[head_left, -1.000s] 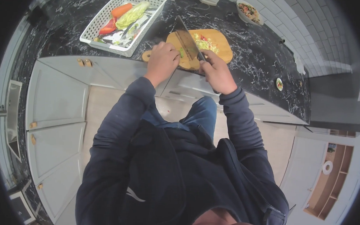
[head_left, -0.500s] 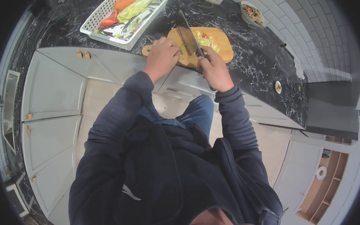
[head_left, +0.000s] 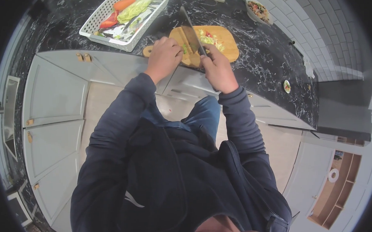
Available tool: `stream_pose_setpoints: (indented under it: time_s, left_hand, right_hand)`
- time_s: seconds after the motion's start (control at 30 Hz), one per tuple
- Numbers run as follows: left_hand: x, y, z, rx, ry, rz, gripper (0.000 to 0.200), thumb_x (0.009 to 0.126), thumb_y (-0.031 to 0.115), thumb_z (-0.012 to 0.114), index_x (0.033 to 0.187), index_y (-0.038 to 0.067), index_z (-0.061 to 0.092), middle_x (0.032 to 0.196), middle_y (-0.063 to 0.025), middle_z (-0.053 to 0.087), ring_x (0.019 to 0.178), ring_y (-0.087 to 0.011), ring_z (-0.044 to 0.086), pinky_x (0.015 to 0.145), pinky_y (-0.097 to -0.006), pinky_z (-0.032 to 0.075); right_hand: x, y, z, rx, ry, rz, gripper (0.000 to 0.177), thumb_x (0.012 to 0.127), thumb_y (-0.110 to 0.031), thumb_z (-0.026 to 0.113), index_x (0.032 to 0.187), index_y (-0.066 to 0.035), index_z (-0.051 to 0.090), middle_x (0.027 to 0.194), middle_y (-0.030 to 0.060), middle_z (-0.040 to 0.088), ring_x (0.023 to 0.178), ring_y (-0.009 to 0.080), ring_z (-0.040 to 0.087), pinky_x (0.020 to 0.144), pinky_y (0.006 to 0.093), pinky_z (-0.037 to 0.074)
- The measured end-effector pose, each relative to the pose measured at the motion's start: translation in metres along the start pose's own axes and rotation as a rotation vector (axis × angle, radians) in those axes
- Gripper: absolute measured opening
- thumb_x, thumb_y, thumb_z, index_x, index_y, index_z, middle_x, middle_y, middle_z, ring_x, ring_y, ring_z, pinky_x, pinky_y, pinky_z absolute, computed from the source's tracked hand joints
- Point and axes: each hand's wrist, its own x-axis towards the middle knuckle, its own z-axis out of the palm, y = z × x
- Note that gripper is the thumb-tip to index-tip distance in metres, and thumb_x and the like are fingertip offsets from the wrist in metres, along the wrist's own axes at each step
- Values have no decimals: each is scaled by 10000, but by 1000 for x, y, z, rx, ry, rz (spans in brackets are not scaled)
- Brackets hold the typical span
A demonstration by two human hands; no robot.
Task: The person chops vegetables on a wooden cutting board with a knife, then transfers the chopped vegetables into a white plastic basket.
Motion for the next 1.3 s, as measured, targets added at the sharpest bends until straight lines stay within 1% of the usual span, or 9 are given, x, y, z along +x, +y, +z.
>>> stream_pose_setpoints:
  time_s: [0.1,0.2,0.3,0.5,0.6,0.8,1.1,1.2,1.3]
  left_hand:
    - [0,1,0,-8,-30,-26,275,889,150,451,711,76,647,751,-5,509,769,-230,437,648,-352,342]
    - [-2,0,0,-4,-12,-30,269,882,157,462,686,84,631,743,0,500,762,-225,433,643,-347,341]
    - [0,1,-1,19,0,-17,241,879,164,491,723,86,657,759,2,528,771,-230,447,659,-346,364]
    - [0,2,1,15,-16,-39,256,888,169,484,730,87,668,781,6,538,777,-231,453,659,-354,356]
    - [1,1,4,-14,26,-30,258,869,146,472,677,92,635,747,7,508,752,-229,438,637,-357,336]
    - [-1,1,-1,19,10,-15,249,874,160,487,684,81,627,738,-5,509,748,-239,442,624,-359,348]
    - [-2,1,-1,9,22,-6,244,874,164,496,690,80,633,736,-6,505,739,-237,441,620,-356,342]
    - [1,1,2,3,46,5,232,861,143,494,678,96,629,730,4,495,736,-230,434,622,-354,330]
    - [0,1,-2,16,13,-14,253,876,156,486,695,80,646,758,-5,525,754,-233,441,635,-354,348]
  right_hand:
    - [3,6,1,15,-18,21,393,828,-184,383,1181,-53,494,725,67,568,508,159,436,598,303,383]
    - [3,2,0,56,-9,14,384,835,-189,376,1167,-39,497,716,85,572,502,163,455,586,299,392]
    - [1,-4,-5,57,39,11,372,789,-175,393,1117,-58,523,694,42,561,492,148,442,578,282,382]
    - [2,-2,-2,29,57,6,391,832,-209,403,1185,-68,494,724,25,573,494,143,464,590,289,396]
    - [10,16,8,50,54,-19,379,861,-204,408,1199,-54,491,712,55,580,483,149,461,565,288,397]
    - [10,4,4,86,33,28,374,824,-184,399,1153,-42,507,706,52,572,488,150,463,564,294,395]
    - [11,2,9,56,28,-4,400,819,-192,384,1168,-28,493,720,53,567,503,154,464,577,303,399]
    - [12,5,8,41,25,-8,377,852,-203,379,1172,-39,490,721,50,560,511,155,455,571,302,395]
    - [11,-2,4,47,16,1,378,830,-191,400,1159,-39,510,710,43,566,494,143,455,557,291,398]
